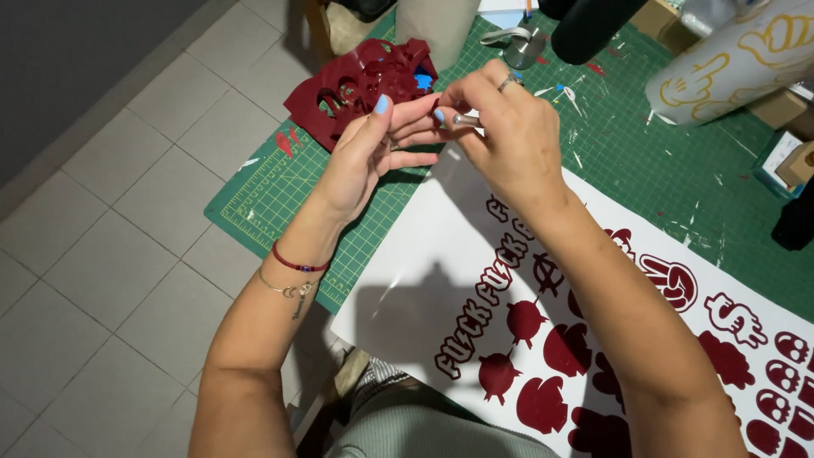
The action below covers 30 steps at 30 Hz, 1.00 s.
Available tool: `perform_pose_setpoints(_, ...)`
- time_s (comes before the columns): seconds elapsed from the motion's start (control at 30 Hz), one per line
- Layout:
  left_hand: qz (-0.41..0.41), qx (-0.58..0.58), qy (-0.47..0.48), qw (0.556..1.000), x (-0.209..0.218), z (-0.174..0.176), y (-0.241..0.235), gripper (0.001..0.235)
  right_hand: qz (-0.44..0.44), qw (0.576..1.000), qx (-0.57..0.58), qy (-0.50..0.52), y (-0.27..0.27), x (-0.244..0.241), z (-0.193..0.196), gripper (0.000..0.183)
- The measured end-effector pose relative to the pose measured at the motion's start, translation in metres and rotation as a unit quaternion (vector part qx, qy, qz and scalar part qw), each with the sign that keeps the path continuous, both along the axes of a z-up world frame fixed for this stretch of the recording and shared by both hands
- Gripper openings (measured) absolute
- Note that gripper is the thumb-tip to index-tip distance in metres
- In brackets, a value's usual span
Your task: Using a precision weeding tool to remove excess vinyl pieces from a sheet of cut sticker designs.
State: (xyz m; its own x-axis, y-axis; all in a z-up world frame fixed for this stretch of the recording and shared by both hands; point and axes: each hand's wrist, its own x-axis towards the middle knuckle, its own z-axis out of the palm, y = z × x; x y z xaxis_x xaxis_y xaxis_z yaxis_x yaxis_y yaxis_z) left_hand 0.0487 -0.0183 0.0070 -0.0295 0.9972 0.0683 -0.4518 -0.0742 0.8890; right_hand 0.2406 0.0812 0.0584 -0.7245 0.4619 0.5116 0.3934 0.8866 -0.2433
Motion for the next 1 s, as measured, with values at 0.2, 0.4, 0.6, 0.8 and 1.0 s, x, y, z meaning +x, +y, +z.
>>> perform_pose_setpoints(0.2,-0.004,0.007,0.002,1.000,-0.001,0.003,-0.002,0.072,-0.037,0.998,0.051,-0.018,-0.002,-0.003,0.001,0.016)
perform_pose_setpoints(0.4,-0.018,-0.019,-0.071,0.997,-0.003,-0.001,-0.001,0.077,-0.049,0.977,0.208,-0.011,-0.004,-0.006,-0.002,0.011)
perform_pose_setpoints(0.6,-0.053,0.017,-0.063,0.996,-0.006,0.006,-0.003,0.084,-0.033,0.956,0.291,0.017,-0.007,-0.010,0.002,0.008)
perform_pose_setpoints(0.8,-0.065,0.061,-0.101,0.991,-0.013,0.014,-0.009,0.085,0.006,0.993,0.118,0.022,-0.012,0.008,0.000,0.011)
perform_pose_setpoints(1.0,-0.088,0.077,-0.081,0.990,-0.010,0.014,-0.009,0.087,0.007,0.999,-0.014,0.046,-0.005,0.017,0.000,0.007)
